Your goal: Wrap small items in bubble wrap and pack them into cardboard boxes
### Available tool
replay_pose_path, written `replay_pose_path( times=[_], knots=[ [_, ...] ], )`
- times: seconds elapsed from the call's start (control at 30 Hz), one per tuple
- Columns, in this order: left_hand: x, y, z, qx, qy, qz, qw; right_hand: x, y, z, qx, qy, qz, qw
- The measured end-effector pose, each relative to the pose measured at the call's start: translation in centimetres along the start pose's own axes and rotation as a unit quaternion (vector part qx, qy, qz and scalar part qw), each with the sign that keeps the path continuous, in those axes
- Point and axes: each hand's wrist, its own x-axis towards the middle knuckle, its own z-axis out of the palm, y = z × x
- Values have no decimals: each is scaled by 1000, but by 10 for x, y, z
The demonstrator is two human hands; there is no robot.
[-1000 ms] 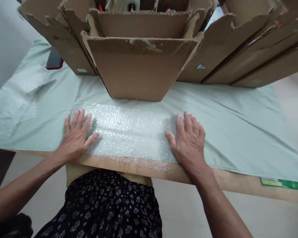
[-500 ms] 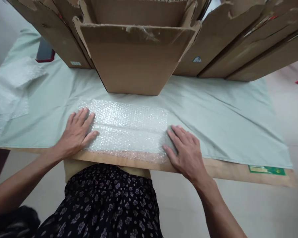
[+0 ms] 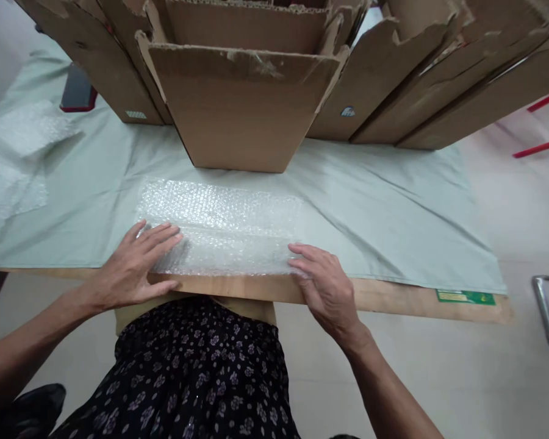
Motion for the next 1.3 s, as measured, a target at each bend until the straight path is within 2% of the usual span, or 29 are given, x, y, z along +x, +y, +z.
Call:
replay_pose_path(
  times=[0.1,0.17,0.3,0.37,0.57,0.67,0.77,0.83,0.93,1.03,1.13,1.2,1.3],
  knots=[
    [-2,-11,-18,-50,45,-59,996,3,-8,-5,82,67,109,988],
    [1,-15,-28,-114,68,-127,983,6,-9,-8,98,103,176,974],
    [18,-15,-34,-225,105,-288,925,16,1,-6,98,142,245,954],
    [30,-15,-32,-243,119,-321,908,20,10,-2,89,144,263,950],
    [53,-21,-18,-169,87,-332,924,24,33,12,-33,118,251,960],
    [54,-24,-11,-77,85,-312,943,24,41,14,-100,91,224,965],
    [50,-28,-6,16,114,-291,950,27,46,10,-161,59,185,968],
    [47,-32,-5,45,115,-296,947,32,49,8,-193,31,161,967],
    [48,-35,-8,41,86,-317,944,43,53,8,-218,-13,139,966],
    [53,-34,-11,2,61,-319,946,52,53,12,-198,-32,130,971],
    [57,-27,-15,-32,72,-312,947,55,44,11,-114,-18,145,983],
    [57,-23,-17,-66,77,-336,936,54,38,5,-35,7,183,983],
    [56,-17,-17,-142,61,-352,923,52,35,-7,57,62,259,962]
  ],
)
